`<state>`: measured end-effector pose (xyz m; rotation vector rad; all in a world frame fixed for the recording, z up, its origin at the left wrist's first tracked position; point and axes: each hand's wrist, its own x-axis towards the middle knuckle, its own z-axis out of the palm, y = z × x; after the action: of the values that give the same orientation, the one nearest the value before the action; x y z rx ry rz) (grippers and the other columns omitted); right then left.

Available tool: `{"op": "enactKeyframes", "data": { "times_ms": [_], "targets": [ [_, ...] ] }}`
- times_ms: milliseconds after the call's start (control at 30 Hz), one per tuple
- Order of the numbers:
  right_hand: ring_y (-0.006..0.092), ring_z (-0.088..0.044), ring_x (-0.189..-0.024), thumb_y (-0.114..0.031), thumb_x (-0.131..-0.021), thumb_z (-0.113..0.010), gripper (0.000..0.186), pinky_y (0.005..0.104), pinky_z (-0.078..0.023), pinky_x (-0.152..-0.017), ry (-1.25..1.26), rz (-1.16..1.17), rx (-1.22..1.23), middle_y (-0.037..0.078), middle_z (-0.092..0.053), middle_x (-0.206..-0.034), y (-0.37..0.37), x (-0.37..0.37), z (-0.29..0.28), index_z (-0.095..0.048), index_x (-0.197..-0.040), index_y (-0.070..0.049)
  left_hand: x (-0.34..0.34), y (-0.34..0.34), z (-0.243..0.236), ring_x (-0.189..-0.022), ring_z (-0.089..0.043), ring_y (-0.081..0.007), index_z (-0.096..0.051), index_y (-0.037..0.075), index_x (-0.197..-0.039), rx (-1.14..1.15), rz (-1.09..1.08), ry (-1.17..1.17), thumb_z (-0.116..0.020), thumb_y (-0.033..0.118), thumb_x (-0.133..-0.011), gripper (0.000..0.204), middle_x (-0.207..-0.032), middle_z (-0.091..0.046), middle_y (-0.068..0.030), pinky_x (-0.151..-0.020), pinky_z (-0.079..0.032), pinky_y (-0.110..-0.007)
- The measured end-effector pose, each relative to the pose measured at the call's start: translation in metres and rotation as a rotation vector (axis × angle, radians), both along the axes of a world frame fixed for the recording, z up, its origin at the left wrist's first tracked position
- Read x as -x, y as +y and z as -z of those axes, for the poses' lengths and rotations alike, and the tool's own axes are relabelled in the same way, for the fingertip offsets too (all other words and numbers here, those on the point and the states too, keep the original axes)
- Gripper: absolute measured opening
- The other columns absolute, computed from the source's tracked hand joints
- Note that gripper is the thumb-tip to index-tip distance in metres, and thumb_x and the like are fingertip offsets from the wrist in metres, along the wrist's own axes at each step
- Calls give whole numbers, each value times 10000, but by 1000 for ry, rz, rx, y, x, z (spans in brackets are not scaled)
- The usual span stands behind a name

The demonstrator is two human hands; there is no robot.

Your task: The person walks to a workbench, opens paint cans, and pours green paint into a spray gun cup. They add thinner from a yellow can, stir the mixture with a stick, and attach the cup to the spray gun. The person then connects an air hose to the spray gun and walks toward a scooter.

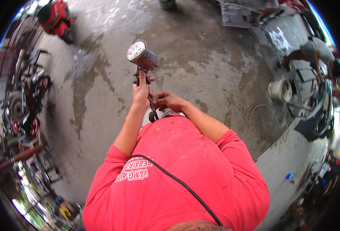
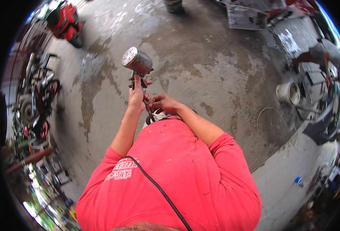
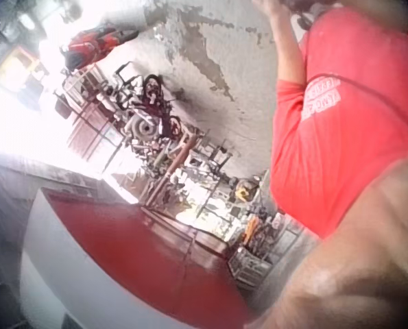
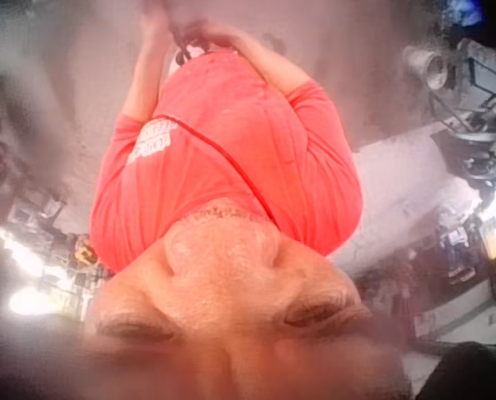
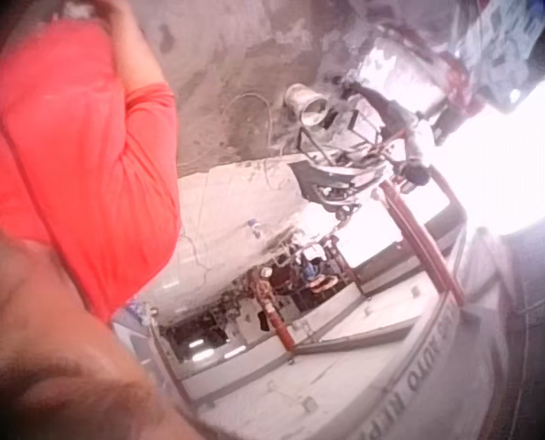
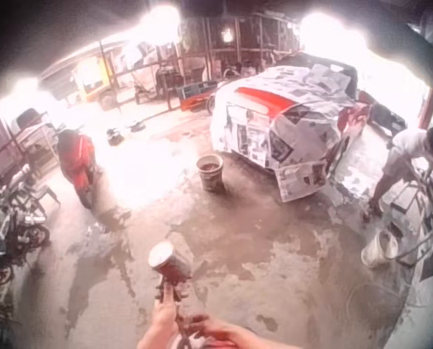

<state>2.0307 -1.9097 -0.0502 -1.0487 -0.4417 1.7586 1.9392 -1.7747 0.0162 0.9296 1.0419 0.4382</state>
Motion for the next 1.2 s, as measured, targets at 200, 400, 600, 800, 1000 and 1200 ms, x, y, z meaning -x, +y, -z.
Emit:
{"op": "enactKeyframes", "data": {
  "times_ms": [200,400,600,800,1000,1200],
  "targets": [
    [140,-691,-774,-245,-913,-733,247,303,-556,-700,-416,-342,-132,69,-762,-869,-31,26,-39,-779,-975,-10,67,-66,-11,-486,-434,-114,-569,47,-1081,55,-316,56,-643,670,-917,649,-972,-692,-118,-440,-387,-314],
    [126,-689,-774,-287,-903,-757,322,307,-552,-721,-395,-578,-216,90,-777,-871,-55,33,-64,-788,-1048,-1,103,-95,-3,-460,-383,-109,-522,109,-937,133,-571,120,-643,689,-909,593,-715,-488,-10,-434,-363,-305],
    [146,-709,-944,-278,-965,-722,379,303,-564,-814,-264,-473,-51,82,-769,-1059,-66,18,-39,-729,-1243,-22,130,-96,10,-454,-368,-100,-484,140,-878,163,-633,99,-632,697,-910,577,-643,-411,34,-440,-344,-311],
    [154,-726,-930,-287,-925,-729,383,328,-567,-807,-590,-220,155,113,-777,-1015,-126,-17,-4,-746,-1203,-24,142,-100,2,-468,-385,-100,-523,132,-948,172,-619,46,-647,639,-939,522,-791,-594,-24,-453,-364,-303],
    [371,-706,-1060,-398,-822,-748,471,422,-558,-909,-1282,-440,178,186,-739,-1124,-215,-56,98,-755,-1158,-67,193,-76,13,-465,-415,-84,-592,117,-1046,183,-607,-16,-731,433,-952,358,-939,-706,-81,-441,-379,-280],
    [170,-694,-725,-238,-876,-799,355,330,-538,-588,-719,-64,690,115,-738,-855,-281,-51,136,-752,-1115,20,249,-39,0,-489,-508,-95,-626,58,-1081,-219,-643,145,-740,307,-937,309,-852,-708,-67,-395,-397,-286]
  ]
}}
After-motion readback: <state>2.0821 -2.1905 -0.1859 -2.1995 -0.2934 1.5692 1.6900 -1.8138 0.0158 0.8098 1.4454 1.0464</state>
